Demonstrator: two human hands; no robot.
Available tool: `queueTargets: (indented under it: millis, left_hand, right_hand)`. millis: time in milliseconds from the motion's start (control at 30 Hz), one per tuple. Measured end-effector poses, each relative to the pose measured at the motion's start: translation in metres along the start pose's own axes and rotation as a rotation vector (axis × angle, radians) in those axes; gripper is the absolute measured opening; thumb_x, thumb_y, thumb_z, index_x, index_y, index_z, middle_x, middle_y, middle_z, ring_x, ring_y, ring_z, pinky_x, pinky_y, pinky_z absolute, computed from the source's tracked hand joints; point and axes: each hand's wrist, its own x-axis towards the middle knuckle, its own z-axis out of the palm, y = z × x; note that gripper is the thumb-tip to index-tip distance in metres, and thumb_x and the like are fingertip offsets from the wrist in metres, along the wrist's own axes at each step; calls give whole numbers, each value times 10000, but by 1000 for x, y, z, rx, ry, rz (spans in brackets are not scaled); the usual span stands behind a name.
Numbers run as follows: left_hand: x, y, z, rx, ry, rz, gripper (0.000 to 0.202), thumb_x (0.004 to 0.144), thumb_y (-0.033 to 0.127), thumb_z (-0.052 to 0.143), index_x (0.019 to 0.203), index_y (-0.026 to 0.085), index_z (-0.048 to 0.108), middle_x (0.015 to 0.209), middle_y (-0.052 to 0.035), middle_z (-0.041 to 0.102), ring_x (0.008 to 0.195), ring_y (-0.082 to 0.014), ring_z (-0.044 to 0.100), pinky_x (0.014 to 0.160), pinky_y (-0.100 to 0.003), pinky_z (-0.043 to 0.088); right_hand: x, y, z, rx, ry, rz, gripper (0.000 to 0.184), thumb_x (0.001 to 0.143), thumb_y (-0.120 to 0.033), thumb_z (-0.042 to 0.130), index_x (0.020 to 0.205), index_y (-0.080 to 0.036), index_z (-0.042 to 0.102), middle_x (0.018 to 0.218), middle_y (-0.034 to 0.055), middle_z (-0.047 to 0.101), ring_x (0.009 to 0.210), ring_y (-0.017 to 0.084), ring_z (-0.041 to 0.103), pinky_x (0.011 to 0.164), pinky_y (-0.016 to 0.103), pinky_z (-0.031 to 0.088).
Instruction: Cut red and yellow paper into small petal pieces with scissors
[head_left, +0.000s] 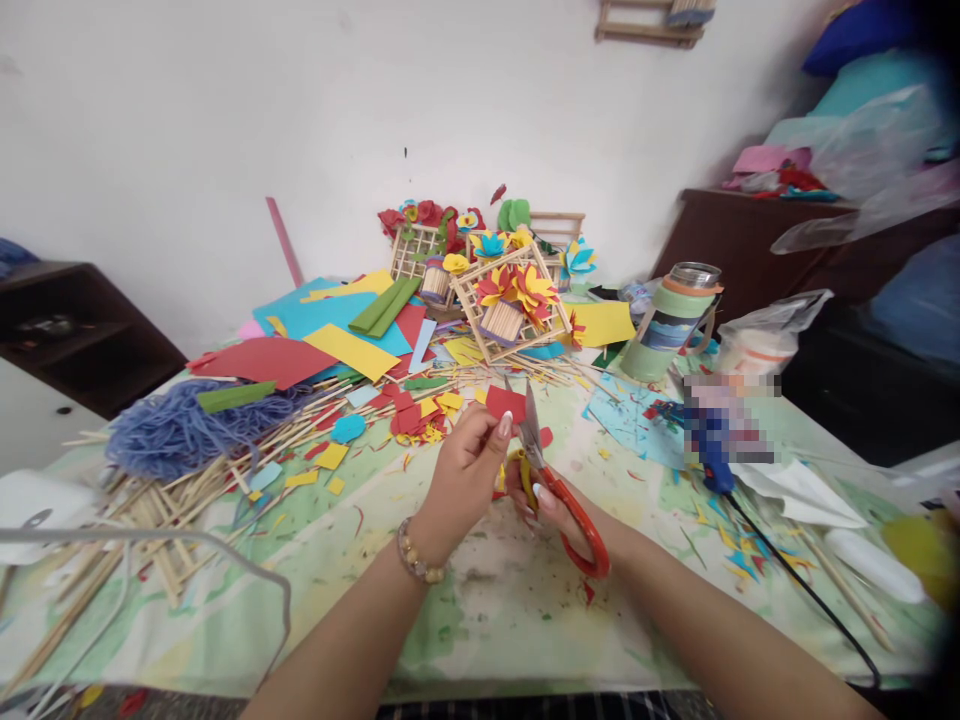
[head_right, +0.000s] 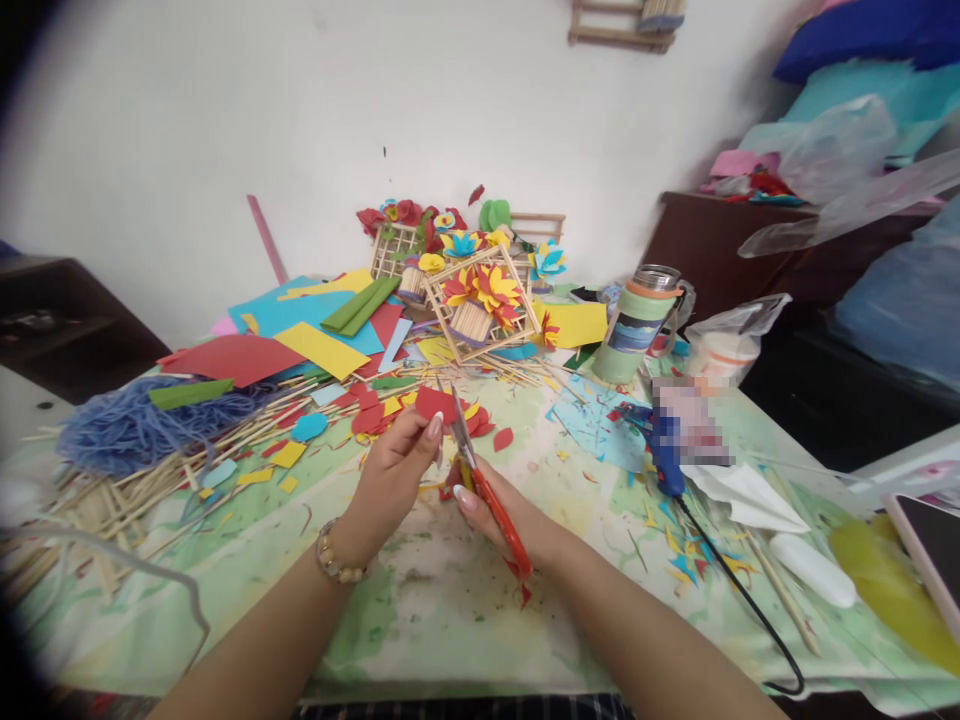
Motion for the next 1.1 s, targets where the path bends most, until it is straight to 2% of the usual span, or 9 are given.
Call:
queueTargets:
  millis: [200,700,1100]
  left_hand:
    - [-1,-4,1,-51,-13,-72,522,931,689,591,702,220,568,651,1,506,667,-173,492,644,-309,413]
    - [0,-1,0,-49,-16,-50,533,922,705,589,688,227,555,638,-1,499,683,-184,494,654,-316,421]
    - [4,-1,-5,-47,-28,-35,514,917,693,610,715,220,608,656,-8,532,680,-183,502,665,-323,427]
  right_hand:
    - [1,-4,1,-6,7,18,506,1011,-733,427,915,-239,468,821,14,429,688,183,390,588,330,375]
    - [1,1,5,110,30,36,491,1013,-724,446,906,-245,442,763,-31,347,600,145,326,532,306,293]
    - [3,1,3,147,43,68,542,971,-758,507,888,-227,437,752,-51,362,533,91,322,471,243,309]
